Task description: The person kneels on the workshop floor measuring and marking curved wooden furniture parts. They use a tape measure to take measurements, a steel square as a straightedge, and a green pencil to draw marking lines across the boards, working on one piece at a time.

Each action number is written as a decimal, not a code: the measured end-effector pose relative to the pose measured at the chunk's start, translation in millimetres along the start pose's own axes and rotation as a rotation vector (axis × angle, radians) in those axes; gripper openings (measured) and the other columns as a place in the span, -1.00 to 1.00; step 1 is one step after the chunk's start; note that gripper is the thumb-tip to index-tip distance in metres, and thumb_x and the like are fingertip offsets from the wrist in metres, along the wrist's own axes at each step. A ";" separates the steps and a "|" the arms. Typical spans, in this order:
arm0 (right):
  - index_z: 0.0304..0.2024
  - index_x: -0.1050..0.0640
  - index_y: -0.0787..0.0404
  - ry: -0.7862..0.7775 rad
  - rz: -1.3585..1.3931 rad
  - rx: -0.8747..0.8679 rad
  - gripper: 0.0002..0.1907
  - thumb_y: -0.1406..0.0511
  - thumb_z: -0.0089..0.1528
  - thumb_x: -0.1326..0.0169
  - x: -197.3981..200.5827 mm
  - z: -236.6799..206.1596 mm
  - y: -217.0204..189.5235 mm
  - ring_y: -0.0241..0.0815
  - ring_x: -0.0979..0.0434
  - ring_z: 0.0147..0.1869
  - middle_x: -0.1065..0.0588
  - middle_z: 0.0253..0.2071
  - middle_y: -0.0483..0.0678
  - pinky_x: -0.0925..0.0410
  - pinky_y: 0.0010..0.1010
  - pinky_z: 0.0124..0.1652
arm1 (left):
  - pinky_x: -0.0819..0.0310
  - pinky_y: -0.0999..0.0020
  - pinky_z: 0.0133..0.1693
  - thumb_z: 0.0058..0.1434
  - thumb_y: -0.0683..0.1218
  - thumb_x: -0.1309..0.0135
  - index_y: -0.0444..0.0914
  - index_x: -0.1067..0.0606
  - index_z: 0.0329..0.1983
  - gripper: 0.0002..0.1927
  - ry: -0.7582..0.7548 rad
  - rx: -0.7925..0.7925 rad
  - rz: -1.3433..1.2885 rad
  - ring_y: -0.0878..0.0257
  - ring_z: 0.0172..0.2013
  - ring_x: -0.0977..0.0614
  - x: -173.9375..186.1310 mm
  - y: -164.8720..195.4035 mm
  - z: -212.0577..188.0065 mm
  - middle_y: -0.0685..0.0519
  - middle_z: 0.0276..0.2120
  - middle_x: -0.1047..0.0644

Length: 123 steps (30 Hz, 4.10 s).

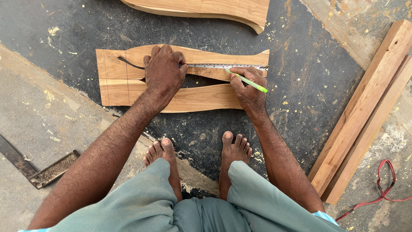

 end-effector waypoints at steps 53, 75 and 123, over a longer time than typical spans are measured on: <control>0.21 -0.43 0.40 -0.149 0.308 -0.133 -0.51 0.08 0.53 0.09 -14.7 -119.4 -107.4 0.00 -0.61 0.16 -0.60 0.02 0.17 -0.47 -0.20 0.17 | -0.04 -0.45 0.22 0.14 0.22 -0.35 -0.33 -0.02 0.48 0.08 0.497 1.223 -0.117 -0.30 0.39 -0.07 52.5 -244.9 -318.9 -0.42 0.40 -0.08; 0.39 -0.29 0.27 -0.713 0.407 -0.108 -0.16 0.08 0.18 -0.28 -49.7 -61.0 -171.0 -0.04 -0.61 0.26 -0.53 0.22 0.13 -0.47 -0.25 0.16 | -0.52 0.47 -0.48 0.34 0.04 -0.07 -0.21 -0.34 -0.27 -0.74 0.638 0.384 -1.521 0.32 -0.59 -0.48 144.2 -79.7 -229.7 0.08 -0.55 -0.45; 0.44 -0.24 0.21 -0.298 0.350 -0.647 -0.38 0.29 0.34 0.00 8.4 -132.2 -58.8 -0.21 -0.72 -0.07 -0.66 -0.07 0.03 -0.46 -0.32 0.07 | 0.50 -0.18 0.46 -0.12 0.66 -0.11 0.00 0.03 0.58 0.31 -0.126 -0.458 0.130 -0.15 0.52 0.18 -88.4 38.4 9.8 -0.28 0.52 0.09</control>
Point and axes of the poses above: each hand's wrist, its own z-axis towards the middle knuckle, its own x-axis out of the back of the hand, y = z × x, the point moved 1 cm from there along z, towards the middle knuckle
